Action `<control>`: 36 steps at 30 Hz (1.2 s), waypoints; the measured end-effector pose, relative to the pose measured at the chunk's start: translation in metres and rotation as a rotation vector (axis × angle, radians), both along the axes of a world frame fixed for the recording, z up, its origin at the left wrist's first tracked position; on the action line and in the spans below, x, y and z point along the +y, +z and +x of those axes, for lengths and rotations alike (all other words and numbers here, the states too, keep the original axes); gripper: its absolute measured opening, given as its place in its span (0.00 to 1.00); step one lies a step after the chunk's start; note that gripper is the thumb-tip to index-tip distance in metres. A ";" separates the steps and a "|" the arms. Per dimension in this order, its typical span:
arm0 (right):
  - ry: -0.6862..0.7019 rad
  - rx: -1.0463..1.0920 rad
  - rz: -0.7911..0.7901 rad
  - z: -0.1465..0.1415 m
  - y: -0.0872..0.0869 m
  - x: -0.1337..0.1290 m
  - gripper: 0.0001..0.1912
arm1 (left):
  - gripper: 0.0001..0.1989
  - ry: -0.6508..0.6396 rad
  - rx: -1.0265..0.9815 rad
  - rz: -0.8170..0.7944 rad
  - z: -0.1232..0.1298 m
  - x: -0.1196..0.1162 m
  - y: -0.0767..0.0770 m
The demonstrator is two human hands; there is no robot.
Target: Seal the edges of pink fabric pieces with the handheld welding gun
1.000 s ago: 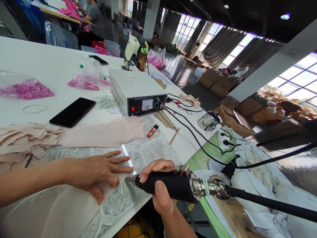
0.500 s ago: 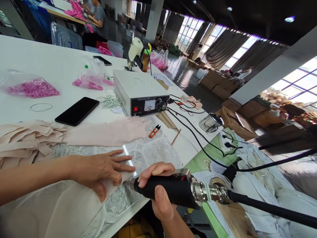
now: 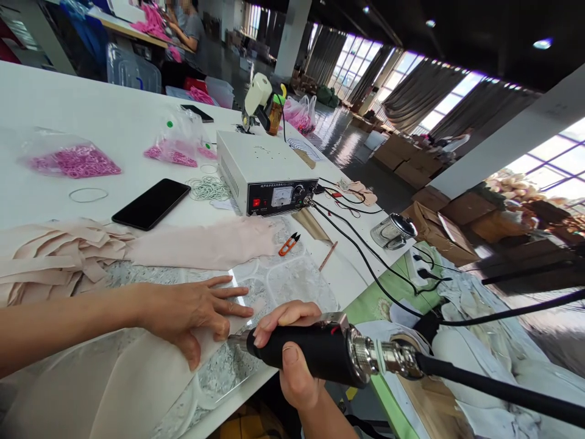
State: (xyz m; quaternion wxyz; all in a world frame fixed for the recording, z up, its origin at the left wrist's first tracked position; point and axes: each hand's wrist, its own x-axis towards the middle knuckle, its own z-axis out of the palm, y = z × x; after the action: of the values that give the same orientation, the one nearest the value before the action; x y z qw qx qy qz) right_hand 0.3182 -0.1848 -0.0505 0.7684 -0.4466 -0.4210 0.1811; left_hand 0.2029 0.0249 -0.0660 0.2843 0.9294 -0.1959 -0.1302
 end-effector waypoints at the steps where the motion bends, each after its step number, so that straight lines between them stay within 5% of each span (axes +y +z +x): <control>1: -0.019 0.011 0.010 0.001 0.000 0.000 0.09 | 0.16 -0.003 0.003 0.002 0.000 0.000 0.000; 16: -0.122 -0.048 0.074 0.011 -0.005 0.006 0.08 | 0.20 -0.066 -0.158 0.026 -0.006 0.006 -0.013; 22: -0.148 -0.007 0.051 0.015 -0.004 0.007 0.11 | 0.10 -0.111 -0.294 0.017 -0.012 0.002 -0.009; 36: -0.169 0.045 0.058 0.017 -0.004 0.011 0.10 | 0.12 -0.091 -0.387 -0.107 -0.021 0.000 -0.011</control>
State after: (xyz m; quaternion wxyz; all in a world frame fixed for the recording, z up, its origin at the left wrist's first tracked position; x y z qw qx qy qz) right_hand 0.3353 -0.1735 -0.0546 0.8028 -0.4540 -0.3695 0.1136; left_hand 0.1815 0.0251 -0.0767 0.2840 0.9110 -0.2951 0.0486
